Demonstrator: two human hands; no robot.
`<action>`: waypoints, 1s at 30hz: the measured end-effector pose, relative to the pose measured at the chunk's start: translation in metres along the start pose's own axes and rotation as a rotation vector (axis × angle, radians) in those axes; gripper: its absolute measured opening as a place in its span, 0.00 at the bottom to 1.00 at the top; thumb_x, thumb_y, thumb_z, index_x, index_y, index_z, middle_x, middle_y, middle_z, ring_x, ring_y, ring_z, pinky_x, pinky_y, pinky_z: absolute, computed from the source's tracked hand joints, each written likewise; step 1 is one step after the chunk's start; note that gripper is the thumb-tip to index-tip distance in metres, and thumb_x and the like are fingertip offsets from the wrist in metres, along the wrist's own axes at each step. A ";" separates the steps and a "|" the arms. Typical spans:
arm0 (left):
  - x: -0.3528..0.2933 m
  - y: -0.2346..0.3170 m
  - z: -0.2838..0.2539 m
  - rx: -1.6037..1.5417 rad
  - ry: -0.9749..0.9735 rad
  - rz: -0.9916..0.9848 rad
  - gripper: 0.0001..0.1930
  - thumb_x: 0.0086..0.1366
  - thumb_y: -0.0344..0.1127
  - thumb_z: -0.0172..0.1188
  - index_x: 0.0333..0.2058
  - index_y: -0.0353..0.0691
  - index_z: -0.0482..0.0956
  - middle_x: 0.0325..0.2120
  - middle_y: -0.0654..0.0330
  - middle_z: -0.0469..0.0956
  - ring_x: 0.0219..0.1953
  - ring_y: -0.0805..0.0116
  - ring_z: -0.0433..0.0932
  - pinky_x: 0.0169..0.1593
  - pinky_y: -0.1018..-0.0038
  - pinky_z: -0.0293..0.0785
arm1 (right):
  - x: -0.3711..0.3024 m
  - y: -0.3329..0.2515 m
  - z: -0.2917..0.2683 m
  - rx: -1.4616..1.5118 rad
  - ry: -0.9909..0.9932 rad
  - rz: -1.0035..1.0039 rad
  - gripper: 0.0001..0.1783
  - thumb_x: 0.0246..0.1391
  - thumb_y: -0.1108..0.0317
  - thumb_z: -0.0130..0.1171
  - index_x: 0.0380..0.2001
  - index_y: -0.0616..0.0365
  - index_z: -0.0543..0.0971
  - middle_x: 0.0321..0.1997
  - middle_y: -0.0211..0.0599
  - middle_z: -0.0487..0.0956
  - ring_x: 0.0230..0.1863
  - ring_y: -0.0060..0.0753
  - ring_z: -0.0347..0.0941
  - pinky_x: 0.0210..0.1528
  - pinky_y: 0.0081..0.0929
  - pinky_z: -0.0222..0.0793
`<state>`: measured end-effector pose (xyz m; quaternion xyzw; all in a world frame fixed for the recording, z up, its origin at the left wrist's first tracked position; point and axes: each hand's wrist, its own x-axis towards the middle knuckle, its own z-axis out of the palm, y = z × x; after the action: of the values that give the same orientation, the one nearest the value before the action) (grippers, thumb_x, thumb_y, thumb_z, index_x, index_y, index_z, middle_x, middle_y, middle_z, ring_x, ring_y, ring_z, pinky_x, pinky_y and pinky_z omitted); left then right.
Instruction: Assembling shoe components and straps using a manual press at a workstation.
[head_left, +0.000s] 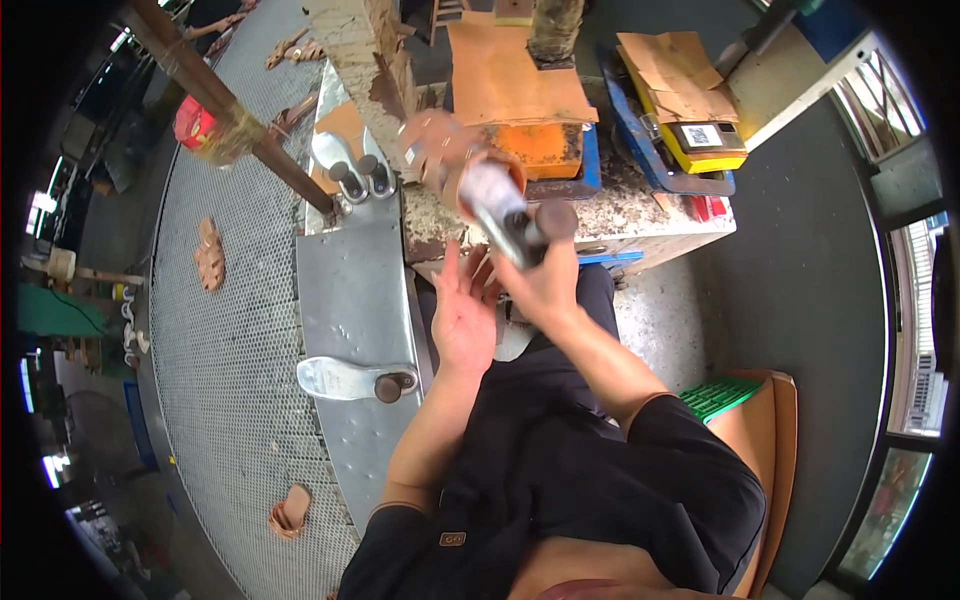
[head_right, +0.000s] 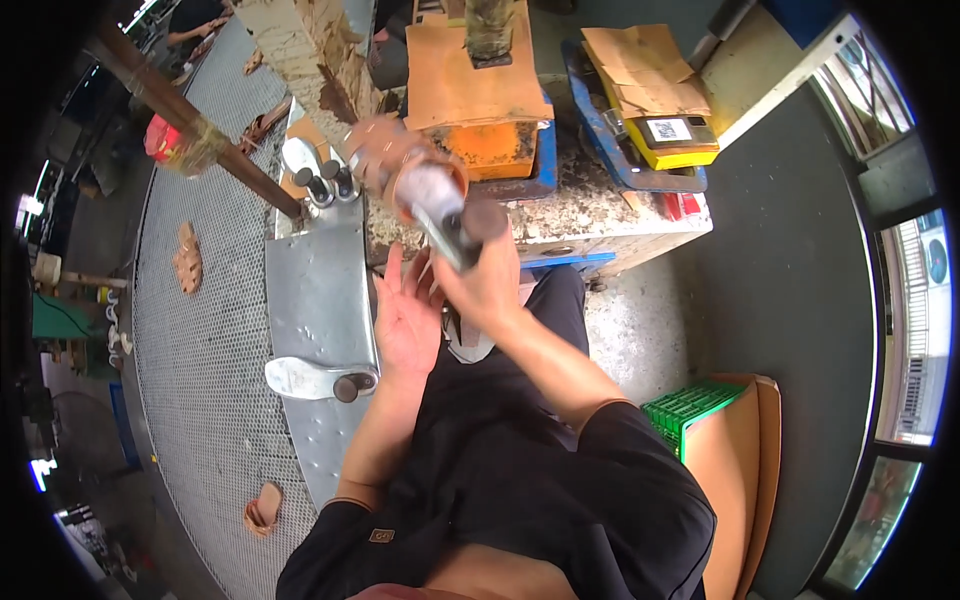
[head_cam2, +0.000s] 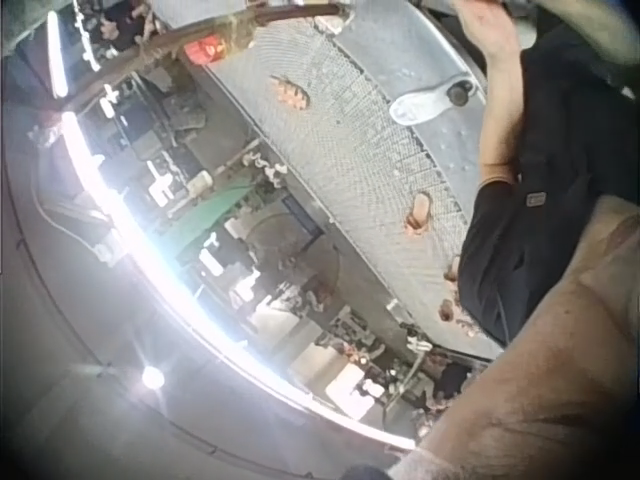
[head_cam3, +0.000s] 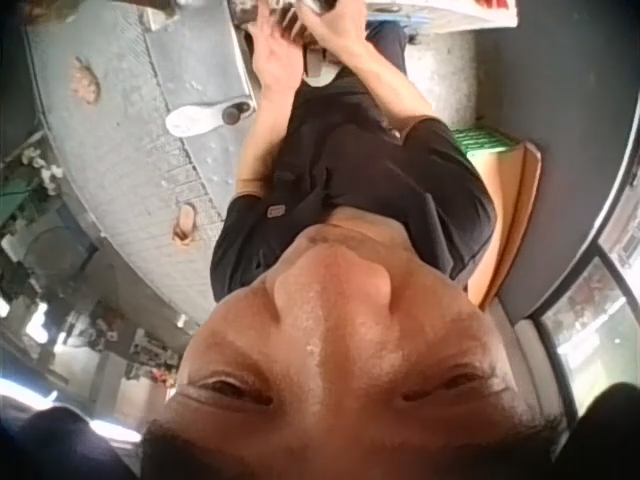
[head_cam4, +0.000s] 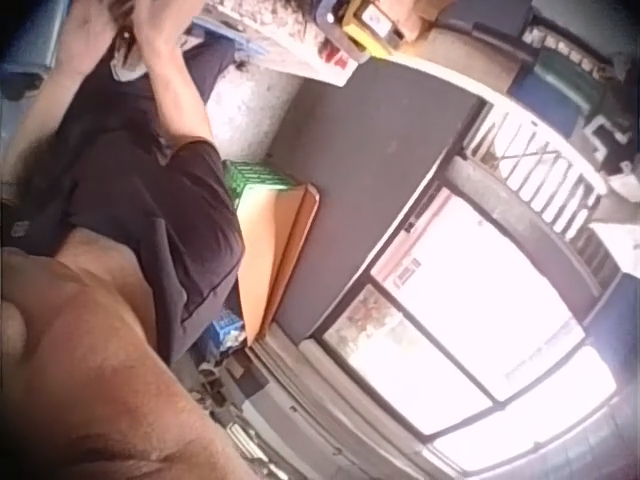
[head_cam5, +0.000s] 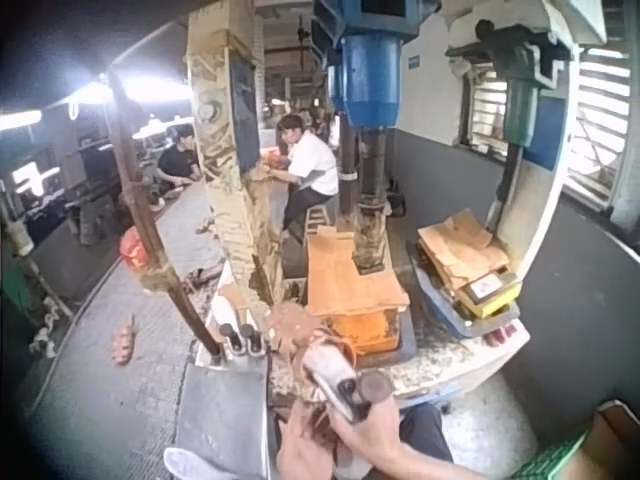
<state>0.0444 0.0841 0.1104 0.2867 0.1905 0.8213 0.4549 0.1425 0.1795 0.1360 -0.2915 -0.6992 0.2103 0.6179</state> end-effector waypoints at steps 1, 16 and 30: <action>-0.001 -0.002 -0.017 -0.007 0.030 -0.022 0.36 0.84 0.62 0.44 0.79 0.45 0.59 0.70 0.49 0.71 0.71 0.52 0.70 0.77 0.50 0.62 | 0.024 0.008 0.008 -0.049 0.058 -0.015 0.35 0.50 0.65 0.77 0.57 0.67 0.73 0.51 0.58 0.77 0.52 0.66 0.76 0.54 0.53 0.74; -0.066 0.010 -0.110 0.142 0.342 -0.301 0.33 0.85 0.60 0.42 0.71 0.37 0.69 0.64 0.45 0.77 0.66 0.49 0.76 0.70 0.50 0.70 | 0.149 0.091 0.060 -0.569 0.314 -0.096 0.43 0.43 0.63 0.78 0.62 0.63 0.71 0.55 0.53 0.75 0.55 0.60 0.73 0.59 0.56 0.68; -0.077 0.019 -0.124 0.116 0.376 -0.275 0.30 0.85 0.56 0.45 0.67 0.35 0.72 0.58 0.48 0.80 0.62 0.51 0.78 0.68 0.53 0.72 | 0.092 0.084 0.045 -0.402 0.295 -0.355 0.44 0.52 0.67 0.78 0.68 0.67 0.68 0.66 0.61 0.71 0.69 0.67 0.65 0.72 0.56 0.63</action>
<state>-0.0151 0.0022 0.0033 0.1257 0.3560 0.7784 0.5016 0.1046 0.3062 0.1431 -0.3087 -0.6697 -0.0882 0.6697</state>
